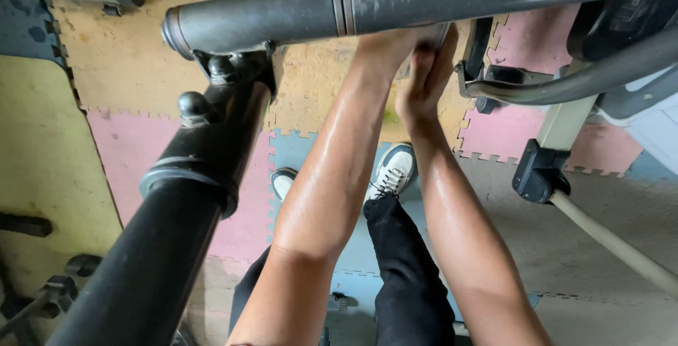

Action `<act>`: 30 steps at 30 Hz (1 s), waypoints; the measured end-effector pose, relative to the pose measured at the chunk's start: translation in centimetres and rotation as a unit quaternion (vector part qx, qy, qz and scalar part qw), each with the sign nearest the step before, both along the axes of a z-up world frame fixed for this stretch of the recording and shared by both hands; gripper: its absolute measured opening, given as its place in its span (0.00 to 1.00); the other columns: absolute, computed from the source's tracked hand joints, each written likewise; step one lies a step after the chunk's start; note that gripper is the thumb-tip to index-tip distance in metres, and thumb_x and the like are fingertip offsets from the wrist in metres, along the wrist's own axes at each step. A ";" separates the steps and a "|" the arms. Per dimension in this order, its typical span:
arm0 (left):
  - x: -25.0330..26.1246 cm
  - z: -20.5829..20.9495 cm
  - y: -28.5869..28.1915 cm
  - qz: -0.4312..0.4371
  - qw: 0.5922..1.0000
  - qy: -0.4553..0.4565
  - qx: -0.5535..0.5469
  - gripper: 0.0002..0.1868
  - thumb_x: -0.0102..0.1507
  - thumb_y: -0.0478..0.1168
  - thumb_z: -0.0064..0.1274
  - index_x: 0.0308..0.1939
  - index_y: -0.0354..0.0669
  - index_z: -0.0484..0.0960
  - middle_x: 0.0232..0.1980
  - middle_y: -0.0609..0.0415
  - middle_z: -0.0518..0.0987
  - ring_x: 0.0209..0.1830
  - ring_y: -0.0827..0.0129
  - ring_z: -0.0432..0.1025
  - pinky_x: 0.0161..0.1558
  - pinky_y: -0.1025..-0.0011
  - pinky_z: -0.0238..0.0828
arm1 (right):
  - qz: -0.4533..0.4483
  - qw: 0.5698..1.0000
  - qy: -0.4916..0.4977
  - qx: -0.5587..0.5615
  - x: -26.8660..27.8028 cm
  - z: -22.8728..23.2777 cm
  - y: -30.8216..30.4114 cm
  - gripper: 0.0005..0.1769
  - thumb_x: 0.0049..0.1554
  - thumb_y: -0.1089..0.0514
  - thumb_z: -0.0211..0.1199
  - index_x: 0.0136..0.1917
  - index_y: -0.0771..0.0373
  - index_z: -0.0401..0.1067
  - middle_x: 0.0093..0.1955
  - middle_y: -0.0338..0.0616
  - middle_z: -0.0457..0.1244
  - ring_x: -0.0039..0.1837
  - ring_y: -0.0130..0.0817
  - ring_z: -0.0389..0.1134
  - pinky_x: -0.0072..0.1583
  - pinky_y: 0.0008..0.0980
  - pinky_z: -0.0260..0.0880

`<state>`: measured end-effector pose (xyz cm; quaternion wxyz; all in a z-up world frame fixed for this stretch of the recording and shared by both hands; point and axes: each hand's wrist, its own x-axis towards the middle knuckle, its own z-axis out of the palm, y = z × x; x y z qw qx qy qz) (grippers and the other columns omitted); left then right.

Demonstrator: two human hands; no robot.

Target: Wiping down an elliptical machine using a spray bottle and a cloth.

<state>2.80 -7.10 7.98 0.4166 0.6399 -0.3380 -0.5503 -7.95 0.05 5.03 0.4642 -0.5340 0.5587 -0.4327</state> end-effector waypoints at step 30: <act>-2.0 -1.9 3.5 0.212 0.946 0.244 0.014 0.31 0.74 0.55 0.41 0.70 0.31 0.73 0.71 0.44 0.74 0.70 0.61 0.67 0.70 0.65 0.59 | -0.011 0.999 0.037 -0.014 1.7 6.4 -3.4 0.20 0.72 0.48 0.53 0.61 0.69 0.70 0.49 0.45 0.63 0.51 0.34 0.62 0.56 0.32 0.64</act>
